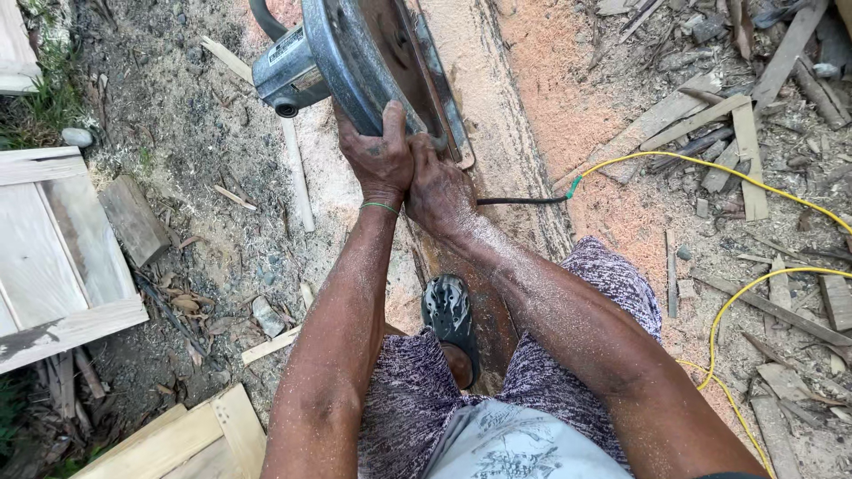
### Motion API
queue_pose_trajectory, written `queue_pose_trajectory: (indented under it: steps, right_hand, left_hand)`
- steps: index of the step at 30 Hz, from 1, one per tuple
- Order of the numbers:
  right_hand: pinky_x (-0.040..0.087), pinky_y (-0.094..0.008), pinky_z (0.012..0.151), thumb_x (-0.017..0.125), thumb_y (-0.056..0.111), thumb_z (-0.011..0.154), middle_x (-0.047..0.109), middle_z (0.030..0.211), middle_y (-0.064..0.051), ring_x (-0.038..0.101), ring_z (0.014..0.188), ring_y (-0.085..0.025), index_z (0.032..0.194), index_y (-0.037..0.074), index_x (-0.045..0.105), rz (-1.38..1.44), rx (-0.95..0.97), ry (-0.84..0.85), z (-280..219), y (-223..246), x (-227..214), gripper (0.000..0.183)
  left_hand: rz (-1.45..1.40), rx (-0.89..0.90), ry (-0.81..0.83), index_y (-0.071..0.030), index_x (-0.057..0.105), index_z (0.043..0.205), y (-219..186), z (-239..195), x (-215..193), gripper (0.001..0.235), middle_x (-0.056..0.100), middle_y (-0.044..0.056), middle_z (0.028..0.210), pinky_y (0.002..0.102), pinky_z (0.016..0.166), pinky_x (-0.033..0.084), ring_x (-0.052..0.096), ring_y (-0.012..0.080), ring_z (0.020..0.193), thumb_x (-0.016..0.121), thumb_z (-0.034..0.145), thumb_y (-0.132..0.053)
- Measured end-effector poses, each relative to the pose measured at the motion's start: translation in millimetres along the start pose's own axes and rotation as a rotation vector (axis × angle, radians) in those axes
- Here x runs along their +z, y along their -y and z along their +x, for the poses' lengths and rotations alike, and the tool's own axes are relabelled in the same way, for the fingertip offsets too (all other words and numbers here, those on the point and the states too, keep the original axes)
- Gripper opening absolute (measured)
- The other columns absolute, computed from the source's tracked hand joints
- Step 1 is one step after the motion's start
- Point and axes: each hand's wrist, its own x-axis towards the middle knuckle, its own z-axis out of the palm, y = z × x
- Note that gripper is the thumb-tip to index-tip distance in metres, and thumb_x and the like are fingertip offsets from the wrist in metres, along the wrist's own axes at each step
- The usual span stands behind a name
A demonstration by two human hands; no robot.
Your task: The person uses a circular saw to cut a long plank of wood placed on the ground. They guide the saw along the length of the plank, creating sawdust as the blade cuts through the wood.
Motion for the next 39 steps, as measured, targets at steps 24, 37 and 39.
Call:
queue_pose_trajectory:
  steps: [24, 37, 39]
  right_hand:
    - [0.043, -0.06, 0.108, 0.078, 0.028, 0.088, 0.054, 0.137, -0.031, 0.064, 0.119, -0.044, 0.143, -0.002, 0.035, -0.109, -0.16, -0.126, 18.3, 4.0, -16.5, 0.076]
    - [0.031, -0.065, 0.122, 0.072, 0.026, 0.09, 0.053, 0.147, -0.026, 0.048, 0.138, -0.041, 0.16, -0.007, 0.013, 0.054, -0.15, -0.219, 18.7, -37.0, 42.2, 0.097]
    - [0.033, -0.062, 0.12, 0.071, 0.028, 0.095, 0.05, 0.148, -0.03, 0.047, 0.139, -0.044, 0.16, -0.008, 0.014, -0.023, -0.111, -0.112, 20.1, -37.6, 31.6, 0.094]
  left_hand:
    - [0.02, -0.038, -0.033, 0.003, 0.046, 0.141, 1.7, 15.3, 8.3, 0.056, 0.065, 0.018, 0.116, 0.04, 0.097, 0.058, 0.07, 0.0265, 0.105, 0.065, 0.098, -0.027]
    - [0.006, -0.085, -0.058, 0.002, 0.051, 0.131, 4.2, 12.3, 13.3, 0.049, 0.069, 0.013, 0.101, 0.038, 0.078, 0.067, 0.074, 0.0233, 0.084, 0.063, 0.094, -0.028]
    - [0.038, -0.073, -0.059, 0.001, 0.052, 0.129, 3.3, 16.3, 16.3, 0.047, 0.068, 0.012, 0.098, 0.037, 0.076, 0.067, 0.073, 0.0222, 0.081, 0.062, 0.095, -0.03]
